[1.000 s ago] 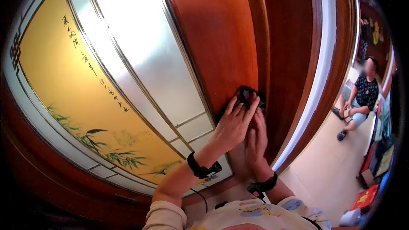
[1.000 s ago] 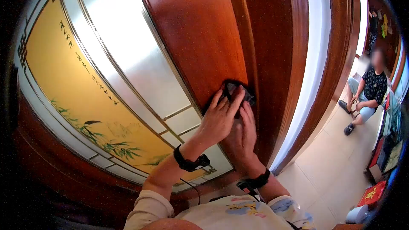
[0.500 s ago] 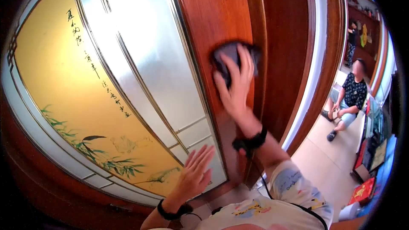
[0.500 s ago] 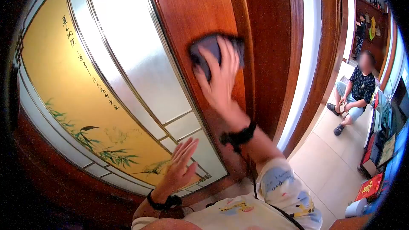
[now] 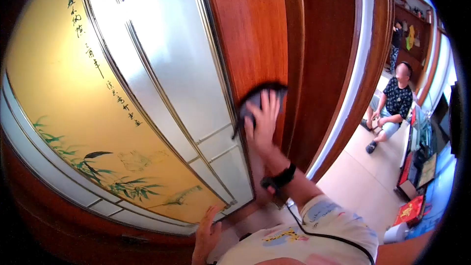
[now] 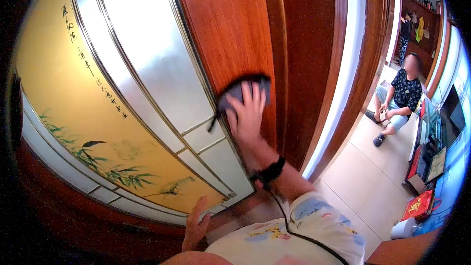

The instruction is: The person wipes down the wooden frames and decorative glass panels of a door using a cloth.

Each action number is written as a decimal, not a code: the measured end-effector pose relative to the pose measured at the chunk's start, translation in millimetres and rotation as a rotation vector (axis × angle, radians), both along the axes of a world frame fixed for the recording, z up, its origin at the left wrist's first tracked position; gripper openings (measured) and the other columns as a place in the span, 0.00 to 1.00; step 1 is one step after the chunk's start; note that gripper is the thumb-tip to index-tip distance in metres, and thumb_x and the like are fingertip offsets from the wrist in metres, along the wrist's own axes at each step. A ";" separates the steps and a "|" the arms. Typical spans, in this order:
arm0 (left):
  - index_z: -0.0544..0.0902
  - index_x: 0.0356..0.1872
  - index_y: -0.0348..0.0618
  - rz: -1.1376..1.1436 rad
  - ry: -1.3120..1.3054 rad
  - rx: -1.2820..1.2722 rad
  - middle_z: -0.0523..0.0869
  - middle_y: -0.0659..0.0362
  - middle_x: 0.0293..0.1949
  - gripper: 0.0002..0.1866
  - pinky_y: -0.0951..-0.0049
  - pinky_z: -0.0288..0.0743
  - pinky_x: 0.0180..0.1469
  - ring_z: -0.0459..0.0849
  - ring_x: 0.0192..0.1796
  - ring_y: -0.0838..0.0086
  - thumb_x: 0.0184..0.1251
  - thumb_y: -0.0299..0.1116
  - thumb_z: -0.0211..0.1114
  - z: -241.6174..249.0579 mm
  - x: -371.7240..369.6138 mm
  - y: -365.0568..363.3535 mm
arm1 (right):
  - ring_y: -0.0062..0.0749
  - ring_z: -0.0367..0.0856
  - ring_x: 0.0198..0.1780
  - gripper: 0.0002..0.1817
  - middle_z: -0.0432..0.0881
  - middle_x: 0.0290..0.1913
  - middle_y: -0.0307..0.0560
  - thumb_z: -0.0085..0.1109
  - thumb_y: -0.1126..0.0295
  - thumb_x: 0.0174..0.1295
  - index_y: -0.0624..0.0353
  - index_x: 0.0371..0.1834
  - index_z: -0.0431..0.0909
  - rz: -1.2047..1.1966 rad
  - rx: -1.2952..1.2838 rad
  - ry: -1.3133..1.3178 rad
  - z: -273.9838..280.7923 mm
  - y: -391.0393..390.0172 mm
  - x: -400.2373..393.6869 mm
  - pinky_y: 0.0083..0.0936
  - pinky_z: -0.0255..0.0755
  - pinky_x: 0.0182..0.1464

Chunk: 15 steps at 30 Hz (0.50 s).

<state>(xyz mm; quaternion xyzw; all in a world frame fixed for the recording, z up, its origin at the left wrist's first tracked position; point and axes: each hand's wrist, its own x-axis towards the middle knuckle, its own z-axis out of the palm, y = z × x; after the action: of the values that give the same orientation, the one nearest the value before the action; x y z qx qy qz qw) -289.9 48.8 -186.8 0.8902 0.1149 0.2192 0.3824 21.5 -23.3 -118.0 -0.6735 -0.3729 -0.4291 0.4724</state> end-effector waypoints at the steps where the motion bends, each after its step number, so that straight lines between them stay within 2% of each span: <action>1: 0.71 0.62 0.37 0.013 0.015 0.007 0.73 0.46 0.62 0.25 0.60 0.62 0.67 0.69 0.67 0.54 0.61 0.23 0.60 0.1 -2.8 -1.2 | 0.67 0.49 0.71 0.24 0.54 0.70 0.65 0.61 0.77 0.53 0.55 0.55 0.70 0.007 -0.032 0.058 -32.6 -2.2 -8.0 0.64 0.41 0.69; 3: 0.72 0.62 0.38 0.018 0.026 0.015 0.73 0.46 0.62 0.25 0.61 0.63 0.67 0.69 0.67 0.54 0.61 0.23 0.60 -8.6 -6.8 0.6 | 0.67 0.48 0.72 0.26 0.52 0.71 0.65 0.59 0.80 0.52 0.55 0.57 0.68 0.003 -0.007 0.156 -97.8 -1.5 -20.7 0.65 0.41 0.70; 4: 0.72 0.62 0.38 0.021 0.033 0.024 0.73 0.46 0.63 0.25 0.62 0.63 0.67 0.70 0.67 0.55 0.61 0.23 0.60 -11.6 -9.1 1.5 | 0.67 0.48 0.72 0.26 0.52 0.71 0.65 0.59 0.80 0.52 0.55 0.57 0.68 0.008 -0.006 0.158 -113.2 -2.1 -24.0 0.65 0.41 0.70; 6: 0.72 0.62 0.38 0.020 0.045 -0.002 0.73 0.47 0.63 0.25 0.62 0.63 0.67 0.70 0.67 0.55 0.62 0.23 0.60 -8.6 -10.5 0.7 | 0.66 0.46 0.73 0.26 0.53 0.71 0.66 0.57 0.81 0.52 0.57 0.57 0.66 0.101 0.084 0.263 -130.2 -1.2 -28.8 0.64 0.38 0.70; 7: 0.72 0.62 0.39 0.014 0.054 -0.033 0.73 0.47 0.63 0.25 0.63 0.63 0.66 0.70 0.66 0.56 0.62 0.23 0.60 -8.2 -11.0 -0.9 | 0.66 0.46 0.73 0.26 0.53 0.71 0.66 0.57 0.81 0.52 0.57 0.57 0.66 0.105 0.081 0.262 -118.3 -1.3 -25.6 0.64 0.38 0.70; 9: 0.72 0.62 0.39 0.008 0.066 -0.027 0.73 0.48 0.63 0.25 0.64 0.64 0.66 0.71 0.66 0.56 0.62 0.23 0.60 -9.3 -16.5 1.1 | 0.65 0.44 0.74 0.25 0.53 0.72 0.66 0.55 0.78 0.53 0.58 0.57 0.66 0.037 0.187 0.063 -77.8 5.9 -4.4 0.63 0.35 0.71; 11: 0.72 0.62 0.40 0.004 0.061 -0.009 0.73 0.48 0.63 0.25 0.64 0.65 0.65 0.71 0.66 0.57 0.62 0.24 0.61 -4.7 -21.4 8.3 | 0.63 0.43 0.75 0.28 0.54 0.72 0.64 0.52 0.76 0.54 0.59 0.62 0.65 0.002 0.156 -0.031 0.4 4.2 4.5 0.62 0.33 0.71; 13: 0.72 0.61 0.40 0.044 0.134 -0.133 0.73 0.48 0.63 0.24 0.65 0.69 0.62 0.72 0.65 0.57 0.62 0.25 0.61 -0.5 -19.8 7.1 | 0.58 0.43 0.76 0.32 0.54 0.74 0.58 0.52 0.72 0.56 0.57 0.68 0.62 -0.001 0.131 -0.159 80.2 -2.0 19.8 0.61 0.33 0.71; 15: 0.72 0.61 0.40 0.037 0.160 -0.113 0.74 0.48 0.62 0.24 0.66 0.71 0.60 0.73 0.64 0.57 0.63 0.25 0.61 1.3 -22.1 16.8 | 0.54 0.44 0.76 0.32 0.55 0.74 0.54 0.52 0.66 0.61 0.55 0.71 0.60 -0.092 0.100 -0.276 144.6 -3.3 32.7 0.58 0.34 0.72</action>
<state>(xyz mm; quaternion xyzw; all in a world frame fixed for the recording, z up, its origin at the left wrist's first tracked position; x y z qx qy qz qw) -312.0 65.6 -185.6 0.8796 0.1736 0.1474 0.4177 54.1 -26.6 26.5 -0.6001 -0.3810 -0.5569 0.4295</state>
